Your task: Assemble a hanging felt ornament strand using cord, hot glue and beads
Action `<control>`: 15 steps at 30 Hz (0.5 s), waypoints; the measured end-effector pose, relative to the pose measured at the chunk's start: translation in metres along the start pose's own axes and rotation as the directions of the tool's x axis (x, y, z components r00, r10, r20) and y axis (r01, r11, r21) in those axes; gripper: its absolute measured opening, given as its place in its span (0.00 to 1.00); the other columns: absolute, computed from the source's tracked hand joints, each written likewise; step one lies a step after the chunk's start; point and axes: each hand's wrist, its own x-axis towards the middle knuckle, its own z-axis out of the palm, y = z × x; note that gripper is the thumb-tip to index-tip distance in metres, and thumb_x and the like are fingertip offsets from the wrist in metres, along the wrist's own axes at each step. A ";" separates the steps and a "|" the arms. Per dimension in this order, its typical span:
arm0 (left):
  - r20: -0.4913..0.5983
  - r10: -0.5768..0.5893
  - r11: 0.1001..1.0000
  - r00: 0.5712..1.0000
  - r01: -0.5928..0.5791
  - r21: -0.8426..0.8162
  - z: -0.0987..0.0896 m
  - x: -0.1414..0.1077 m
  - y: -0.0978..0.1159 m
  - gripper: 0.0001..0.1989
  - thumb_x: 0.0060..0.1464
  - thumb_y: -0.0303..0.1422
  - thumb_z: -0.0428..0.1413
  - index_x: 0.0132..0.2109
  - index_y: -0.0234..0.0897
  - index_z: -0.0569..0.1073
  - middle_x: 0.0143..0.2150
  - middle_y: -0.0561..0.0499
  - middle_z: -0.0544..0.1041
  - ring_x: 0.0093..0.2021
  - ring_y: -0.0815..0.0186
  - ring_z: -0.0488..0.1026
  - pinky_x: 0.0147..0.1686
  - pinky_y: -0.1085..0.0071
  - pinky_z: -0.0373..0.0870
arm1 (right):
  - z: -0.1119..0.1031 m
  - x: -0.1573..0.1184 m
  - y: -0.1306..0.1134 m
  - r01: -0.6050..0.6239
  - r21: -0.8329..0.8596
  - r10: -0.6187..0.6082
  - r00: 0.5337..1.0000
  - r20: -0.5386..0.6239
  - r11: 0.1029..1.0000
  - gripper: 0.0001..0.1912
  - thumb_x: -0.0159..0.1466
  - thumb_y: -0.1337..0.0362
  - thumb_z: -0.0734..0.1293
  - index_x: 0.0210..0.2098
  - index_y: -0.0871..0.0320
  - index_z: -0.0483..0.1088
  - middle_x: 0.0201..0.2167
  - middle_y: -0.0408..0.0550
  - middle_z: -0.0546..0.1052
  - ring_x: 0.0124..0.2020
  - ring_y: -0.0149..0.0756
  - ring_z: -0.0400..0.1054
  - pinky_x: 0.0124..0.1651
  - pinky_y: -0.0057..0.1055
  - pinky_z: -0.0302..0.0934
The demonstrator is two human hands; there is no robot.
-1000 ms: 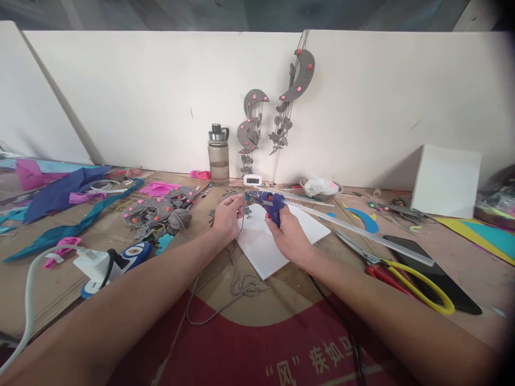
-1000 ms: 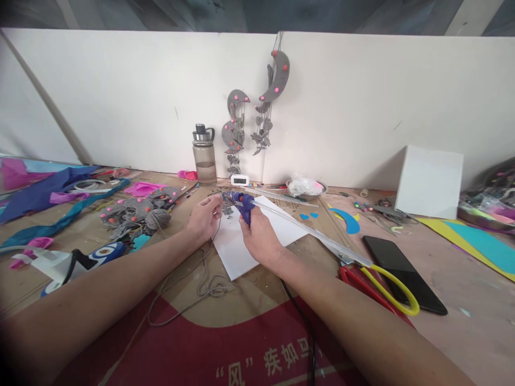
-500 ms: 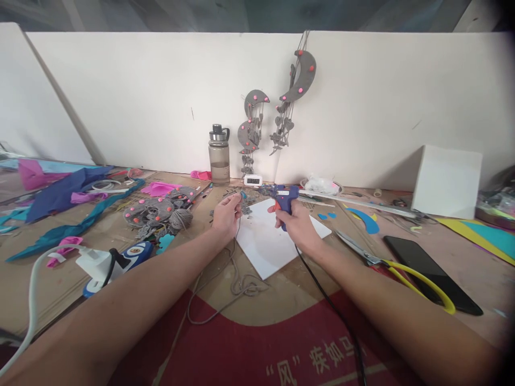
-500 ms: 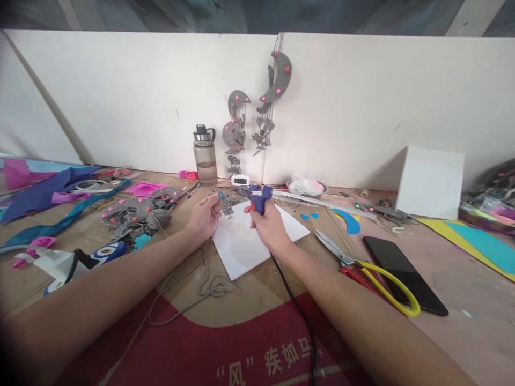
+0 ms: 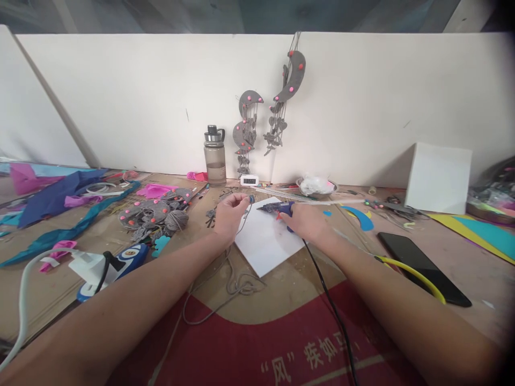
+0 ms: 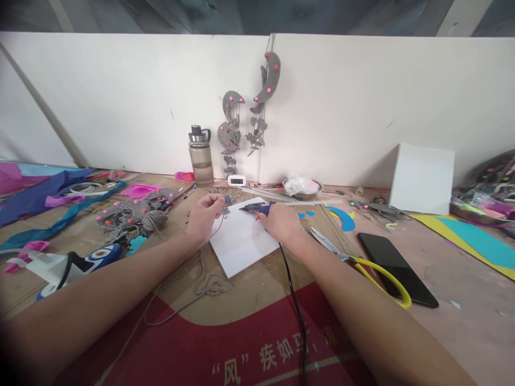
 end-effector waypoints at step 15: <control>0.043 0.124 0.955 0.991 -0.131 0.267 0.011 -0.018 0.019 0.03 0.42 0.28 0.62 0.28 0.36 0.76 0.25 0.52 0.73 0.26 0.71 0.65 0.28 0.74 0.60 | 0.012 -0.030 -0.058 -0.147 0.967 -0.013 0.988 0.153 0.207 0.21 0.54 0.63 0.66 0.43 0.52 0.53 0.27 0.34 0.66 0.22 0.26 0.60 0.32 0.31 0.64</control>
